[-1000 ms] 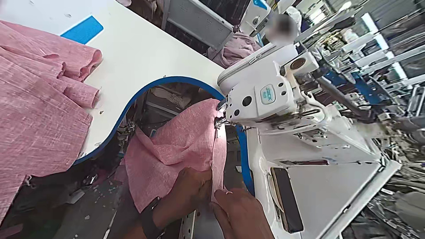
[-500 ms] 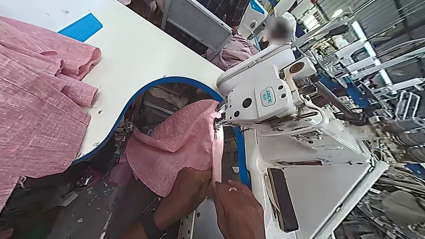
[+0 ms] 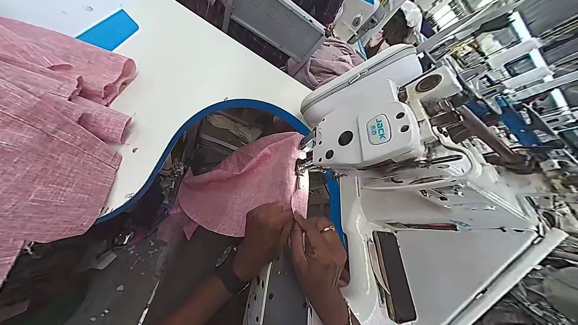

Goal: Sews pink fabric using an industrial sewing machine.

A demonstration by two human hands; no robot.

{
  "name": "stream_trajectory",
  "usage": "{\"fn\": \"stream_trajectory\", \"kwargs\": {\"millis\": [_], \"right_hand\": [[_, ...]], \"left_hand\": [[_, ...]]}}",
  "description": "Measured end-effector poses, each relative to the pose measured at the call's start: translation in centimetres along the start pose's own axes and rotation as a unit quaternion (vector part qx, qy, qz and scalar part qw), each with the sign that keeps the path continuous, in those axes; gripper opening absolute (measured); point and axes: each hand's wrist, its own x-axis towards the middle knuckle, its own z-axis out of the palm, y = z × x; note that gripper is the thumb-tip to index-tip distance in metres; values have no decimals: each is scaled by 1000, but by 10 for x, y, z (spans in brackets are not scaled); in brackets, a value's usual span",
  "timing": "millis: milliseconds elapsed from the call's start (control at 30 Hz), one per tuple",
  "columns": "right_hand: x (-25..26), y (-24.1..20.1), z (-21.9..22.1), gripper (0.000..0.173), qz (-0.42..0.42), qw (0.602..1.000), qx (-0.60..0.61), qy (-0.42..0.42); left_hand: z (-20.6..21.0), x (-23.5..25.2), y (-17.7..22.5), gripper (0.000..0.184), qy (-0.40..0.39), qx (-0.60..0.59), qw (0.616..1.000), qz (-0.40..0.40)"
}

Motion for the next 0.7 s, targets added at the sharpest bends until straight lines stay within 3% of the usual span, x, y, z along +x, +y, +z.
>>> {"fn": "stream_trajectory", "kwargs": {"millis": [133,300,367,400,467,500,567,633,700], "right_hand": [[7,15,8,31,32,997,65,-21],[6,23,13,50,109,977,173,-55],[9,24,18,53,127,970,199,-52],[10,24,19,55,129,971,196,-49],[11,13,14,52,90,976,188,-53],[5,-6,5,44,44,978,194,-65],[-11,-53,-31,20,-136,960,206,-130],[-9,-86,-48,28,-293,892,223,-261],[2,-86,-15,27,-289,864,239,-336]], "left_hand": [[4,15,-2,22,-13,41,999,30],[-1,23,2,24,-66,81,992,68],[-9,30,-7,27,-103,33,993,40],[-14,31,-25,33,-138,-16,990,-15],[-12,23,-94,65,-241,-27,958,-155],[-10,10,-137,68,-308,20,934,-180],[-20,4,-173,43,-449,69,868,-202],[-62,50,-124,25,-467,36,872,-145],[-123,66,-31,19,-337,-81,937,-47]]}}
